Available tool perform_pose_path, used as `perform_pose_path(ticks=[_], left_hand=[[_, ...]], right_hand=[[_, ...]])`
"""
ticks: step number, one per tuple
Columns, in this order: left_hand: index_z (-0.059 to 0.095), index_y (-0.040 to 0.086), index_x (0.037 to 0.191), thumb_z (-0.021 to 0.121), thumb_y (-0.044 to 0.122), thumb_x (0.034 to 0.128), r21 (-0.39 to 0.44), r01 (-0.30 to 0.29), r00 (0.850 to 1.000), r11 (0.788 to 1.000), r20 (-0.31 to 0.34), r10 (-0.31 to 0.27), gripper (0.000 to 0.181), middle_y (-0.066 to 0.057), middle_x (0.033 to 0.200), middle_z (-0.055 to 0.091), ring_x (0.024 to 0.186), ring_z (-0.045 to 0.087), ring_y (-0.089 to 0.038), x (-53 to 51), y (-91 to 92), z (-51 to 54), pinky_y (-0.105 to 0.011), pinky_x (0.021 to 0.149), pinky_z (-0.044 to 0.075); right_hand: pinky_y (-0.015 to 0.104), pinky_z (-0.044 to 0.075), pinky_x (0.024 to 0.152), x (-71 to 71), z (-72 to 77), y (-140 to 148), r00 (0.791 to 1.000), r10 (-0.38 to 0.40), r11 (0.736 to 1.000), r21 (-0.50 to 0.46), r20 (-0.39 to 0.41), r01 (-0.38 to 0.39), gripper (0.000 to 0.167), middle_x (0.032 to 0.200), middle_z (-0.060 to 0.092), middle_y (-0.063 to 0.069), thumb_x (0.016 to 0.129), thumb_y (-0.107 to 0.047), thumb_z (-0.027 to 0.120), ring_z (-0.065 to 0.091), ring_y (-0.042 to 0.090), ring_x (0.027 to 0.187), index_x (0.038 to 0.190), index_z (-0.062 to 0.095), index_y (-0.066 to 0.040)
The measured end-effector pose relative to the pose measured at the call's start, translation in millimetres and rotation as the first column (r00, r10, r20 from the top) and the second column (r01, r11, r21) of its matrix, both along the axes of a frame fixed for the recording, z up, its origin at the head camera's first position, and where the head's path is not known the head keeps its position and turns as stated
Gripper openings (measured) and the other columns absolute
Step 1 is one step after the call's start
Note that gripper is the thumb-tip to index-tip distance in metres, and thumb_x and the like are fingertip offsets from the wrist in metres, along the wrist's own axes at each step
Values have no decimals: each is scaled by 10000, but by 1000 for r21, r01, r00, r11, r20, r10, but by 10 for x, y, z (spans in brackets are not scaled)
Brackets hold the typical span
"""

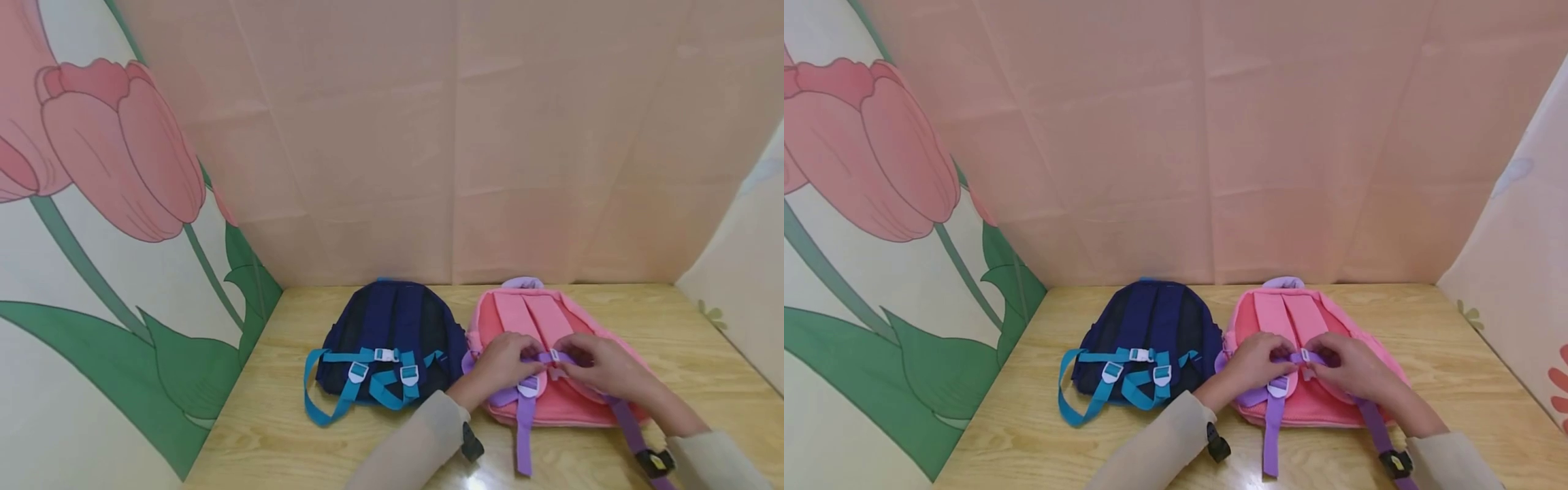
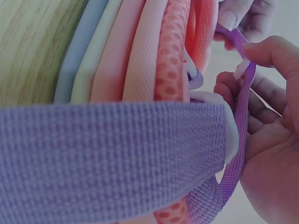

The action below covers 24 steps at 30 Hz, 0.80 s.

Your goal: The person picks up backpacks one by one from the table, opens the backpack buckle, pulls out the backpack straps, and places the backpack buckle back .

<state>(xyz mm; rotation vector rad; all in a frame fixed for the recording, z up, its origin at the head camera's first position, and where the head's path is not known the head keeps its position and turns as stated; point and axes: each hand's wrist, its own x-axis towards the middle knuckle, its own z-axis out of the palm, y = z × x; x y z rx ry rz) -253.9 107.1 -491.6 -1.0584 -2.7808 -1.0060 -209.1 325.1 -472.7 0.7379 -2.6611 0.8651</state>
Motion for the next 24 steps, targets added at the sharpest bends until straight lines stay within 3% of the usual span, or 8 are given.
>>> perform_pose_path(ticks=[10, 17, 24], left_hand=[[734, 268, 1081, 780, 305, 909, -71, -10, 1000, 997, -19, 8, 181, 210, 928, 625, 860, 511, 79, 8, 29, 19, -84, 781, 412], [703, 240, 1090, 781, 250, 906, -96, 18, 999, 995, -42, -22, 200, 194, 959, 638, 884, 532, 100, 7, 75, 23, -45, 795, 390], [702, 263, 1139, 765, 265, 923, -16, 18, 998, 1000, 53, -17, 225, 207, 976, 648, 878, 546, 116, 8, 81, 15, -59, 787, 423]], right_hand=[[201, 525, 715, 3, 19, 38, 999, -43, 998, 47, 2, 43, 263, 921, 673, -140, 808, -116, 849, 576, -41, 828, 1024, 714, -180], [198, 528, 716, 11, 27, 35, 999, -41, 998, 43, -17, 41, 274, 929, 683, -127, 797, -112, 856, 588, -39, 839, 1024, 719, -182], [202, 531, 720, 18, 53, 61, 997, -64, 996, 58, 41, 61, 281, 962, 686, -92, 809, -135, 854, 582, -36, 847, 1048, 711, -165]])
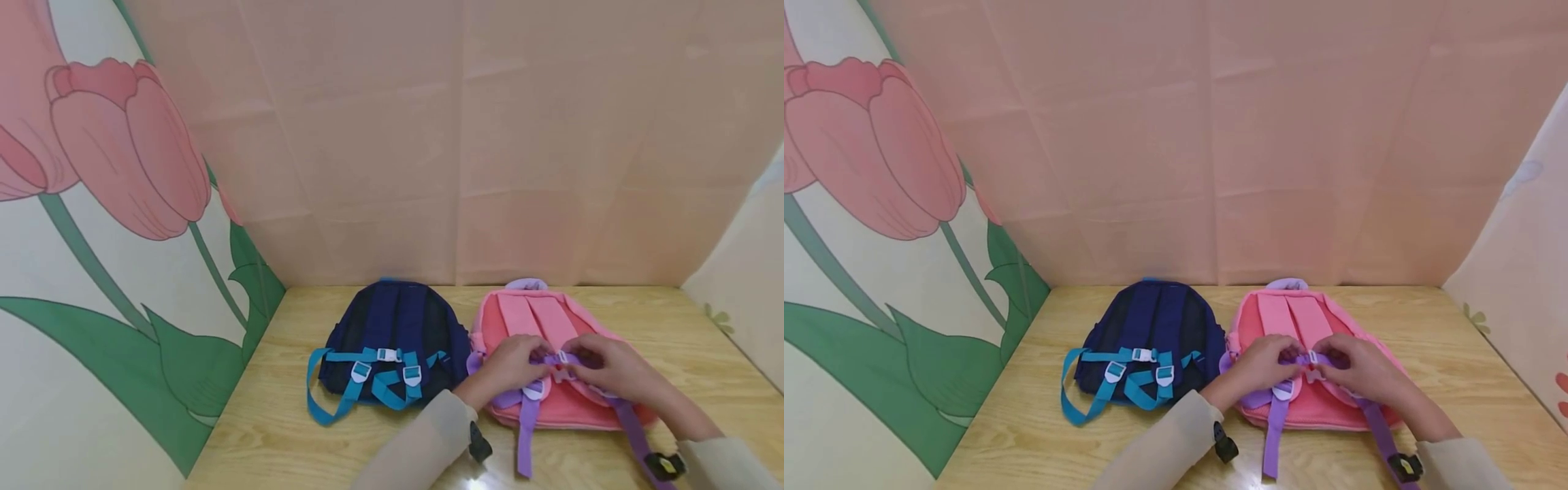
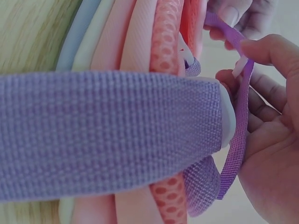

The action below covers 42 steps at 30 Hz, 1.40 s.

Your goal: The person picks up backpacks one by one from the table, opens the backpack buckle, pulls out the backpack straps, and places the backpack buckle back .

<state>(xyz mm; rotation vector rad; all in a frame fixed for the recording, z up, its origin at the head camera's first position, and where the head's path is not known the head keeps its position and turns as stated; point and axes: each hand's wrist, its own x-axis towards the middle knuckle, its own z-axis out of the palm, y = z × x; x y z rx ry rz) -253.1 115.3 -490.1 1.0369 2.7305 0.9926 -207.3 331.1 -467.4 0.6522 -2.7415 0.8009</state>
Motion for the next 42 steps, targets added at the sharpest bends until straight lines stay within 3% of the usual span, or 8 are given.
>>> perform_pose_path(ticks=[8, 18, 29, 42], left_hand=[[716, 259, 1092, 779, 259, 908, -20, -24, 1000, 1000, 0, 24, 194, 202, 938, 627, 849, 532, 108, 17, 15, 32, -55, 762, 413], [718, 250, 1067, 793, 221, 890, 17, -34, 999, 999, 36, 34, 194, 195, 922, 622, 831, 531, 92, 16, 4, 35, -72, 746, 429], [718, 254, 1071, 794, 224, 894, 29, -48, 995, 998, 90, 45, 195, 195, 932, 628, 828, 535, 79, 40, -10, 49, -95, 754, 449], [713, 259, 1048, 795, 215, 892, 41, -48, 995, 998, 89, 45, 181, 197, 914, 621, 820, 534, 81, 48, -21, 51, -93, 741, 447]], right_hand=[[220, 538, 730, 22, 12, 24, 998, -13, 1000, -2, 61, 13, 284, 978, 687, -71, 818, -161, 853, 583, -9, 847, 1061, 707, -152], [198, 511, 697, 17, -32, 59, 1000, 20, 1000, -24, -23, -20, 289, 933, 675, -110, 793, -105, 861, 570, -38, 825, 1031, 708, -164], [220, 526, 716, 38, 25, 85, 990, -29, 1000, 2, 141, 29, 286, 993, 674, -47, 846, -202, 836, 546, 12, 820, 1092, 701, -152], [221, 517, 704, 57, 29, 126, 999, -26, 999, 31, 42, 25, 281, 948, 662, -95, 805, -184, 866, 549, -5, 816, 1043, 716, -170]])
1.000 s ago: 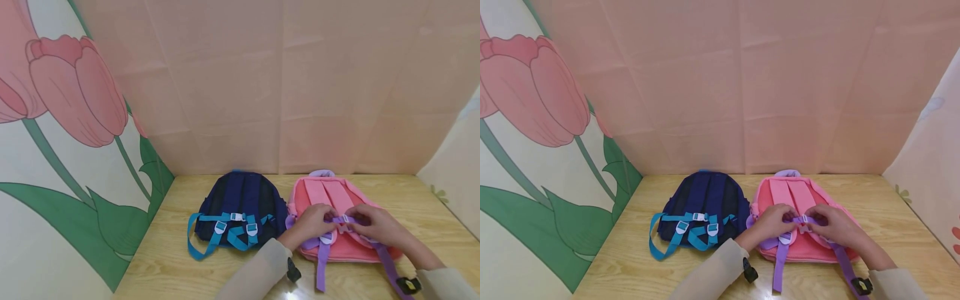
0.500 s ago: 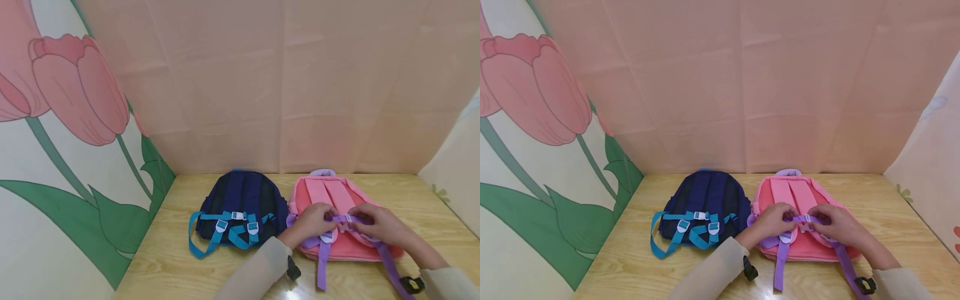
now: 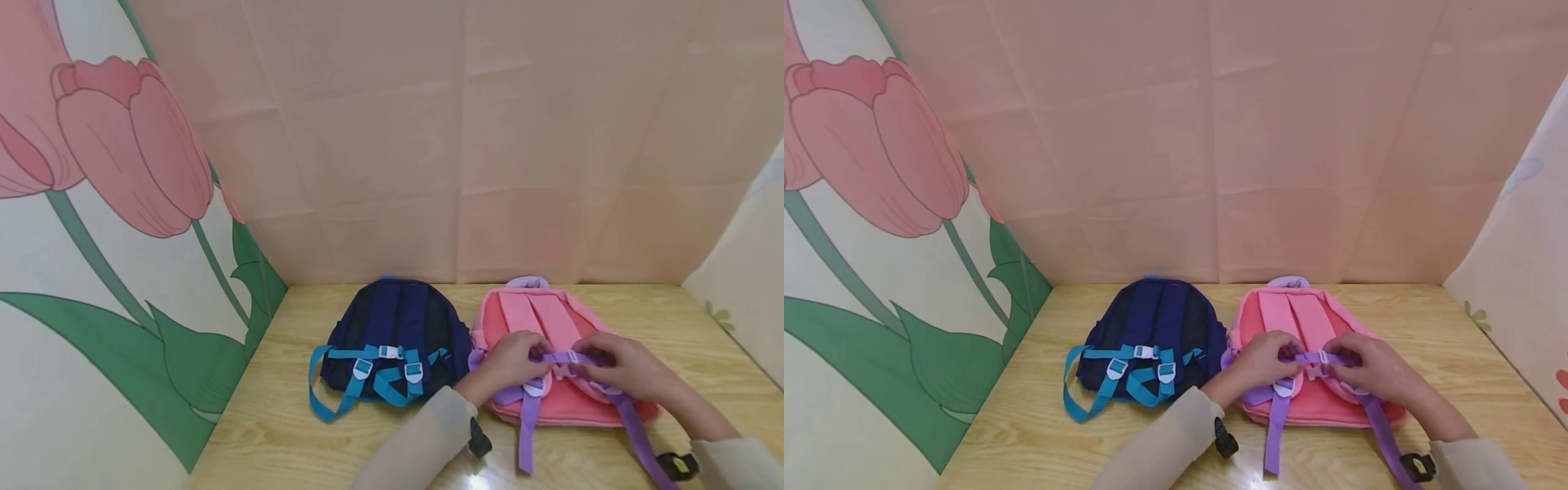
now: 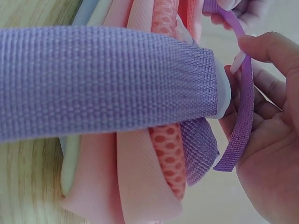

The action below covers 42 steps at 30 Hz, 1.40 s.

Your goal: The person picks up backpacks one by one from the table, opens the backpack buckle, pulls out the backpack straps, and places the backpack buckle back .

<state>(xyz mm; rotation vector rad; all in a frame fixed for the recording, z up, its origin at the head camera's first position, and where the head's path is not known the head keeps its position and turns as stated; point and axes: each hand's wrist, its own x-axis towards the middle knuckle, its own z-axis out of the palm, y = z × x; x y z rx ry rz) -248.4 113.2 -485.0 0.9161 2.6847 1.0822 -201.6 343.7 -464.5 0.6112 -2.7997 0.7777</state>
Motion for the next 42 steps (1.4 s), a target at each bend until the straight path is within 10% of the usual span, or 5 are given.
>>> perform_pose_path(ticks=[42], left_hand=[[712, 256, 1010, 801, 215, 885, -31, -8, 1000, 999, -29, 7, 158, 200, 874, 603, 795, 524, 83, -35, 22, -43, -85, 717, 433]], right_hand=[[233, 471, 612, 13, -19, 247, 989, 9, 999, 49, -147, -2, 316, 896, 639, -121, 759, -128, 885, 513, -25, 750, 1037, 735, -149]])
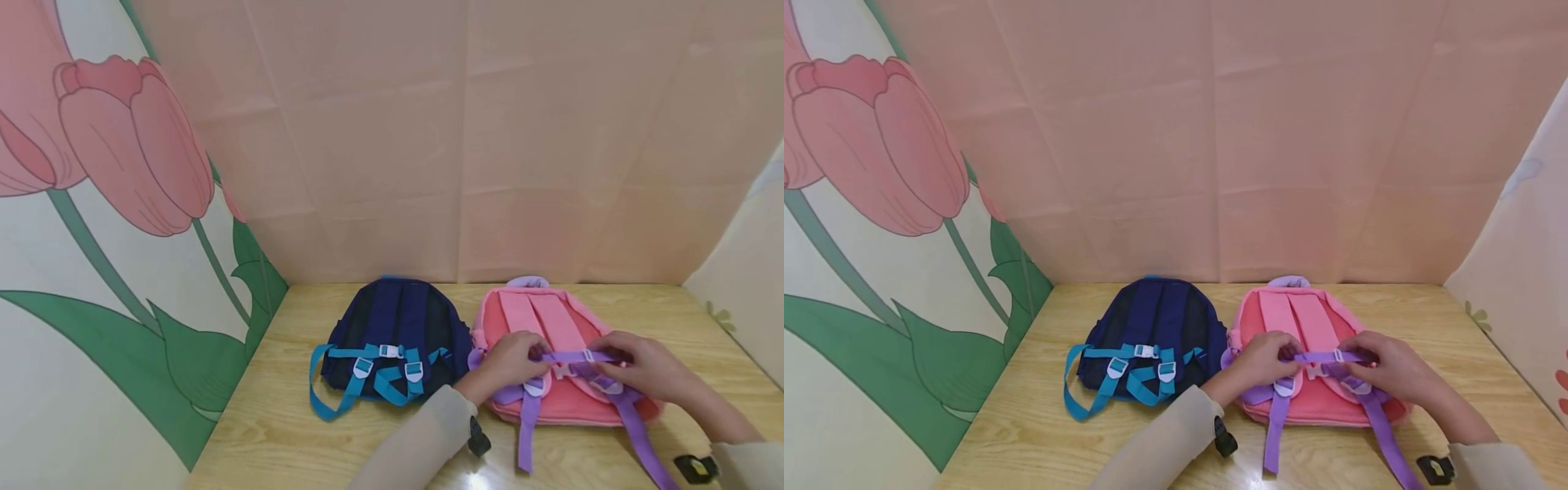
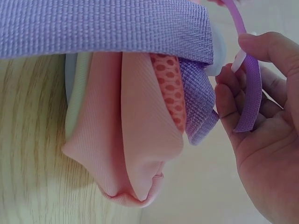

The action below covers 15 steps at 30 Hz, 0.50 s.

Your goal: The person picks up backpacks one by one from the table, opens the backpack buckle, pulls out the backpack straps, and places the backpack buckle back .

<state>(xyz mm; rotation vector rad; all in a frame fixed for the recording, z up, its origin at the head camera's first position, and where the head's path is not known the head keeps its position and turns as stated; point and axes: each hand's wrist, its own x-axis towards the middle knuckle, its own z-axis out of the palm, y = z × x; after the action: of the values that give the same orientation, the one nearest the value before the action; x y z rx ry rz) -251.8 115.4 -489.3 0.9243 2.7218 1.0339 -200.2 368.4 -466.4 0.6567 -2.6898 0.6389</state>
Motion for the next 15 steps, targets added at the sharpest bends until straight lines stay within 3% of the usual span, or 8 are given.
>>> perform_pose_path(ticks=[6, 15], left_hand=[[707, 257, 998, 805, 222, 881, -11, 3, 1000, 1000, -15, -3, 156, 202, 869, 603, 794, 522, 85, 8, -12, -14, -81, 716, 427], [711, 249, 1009, 789, 229, 894, 2, 13, 1000, 1000, -19, -13, 140, 194, 883, 618, 800, 526, 90, 3, -21, -17, -70, 717, 423]], right_hand=[[231, 477, 626, 14, -7, 16, 1000, -10, 1000, -2, 15, 10, 322, 912, 656, -111, 757, -145, 891, 525, -18, 757, 1038, 734, -164], [236, 428, 580, 22, -10, 84, 1000, 1, 1000, -30, -24, -2, 354, 873, 631, -161, 730, -93, 893, 483, -36, 718, 1033, 731, -177]])
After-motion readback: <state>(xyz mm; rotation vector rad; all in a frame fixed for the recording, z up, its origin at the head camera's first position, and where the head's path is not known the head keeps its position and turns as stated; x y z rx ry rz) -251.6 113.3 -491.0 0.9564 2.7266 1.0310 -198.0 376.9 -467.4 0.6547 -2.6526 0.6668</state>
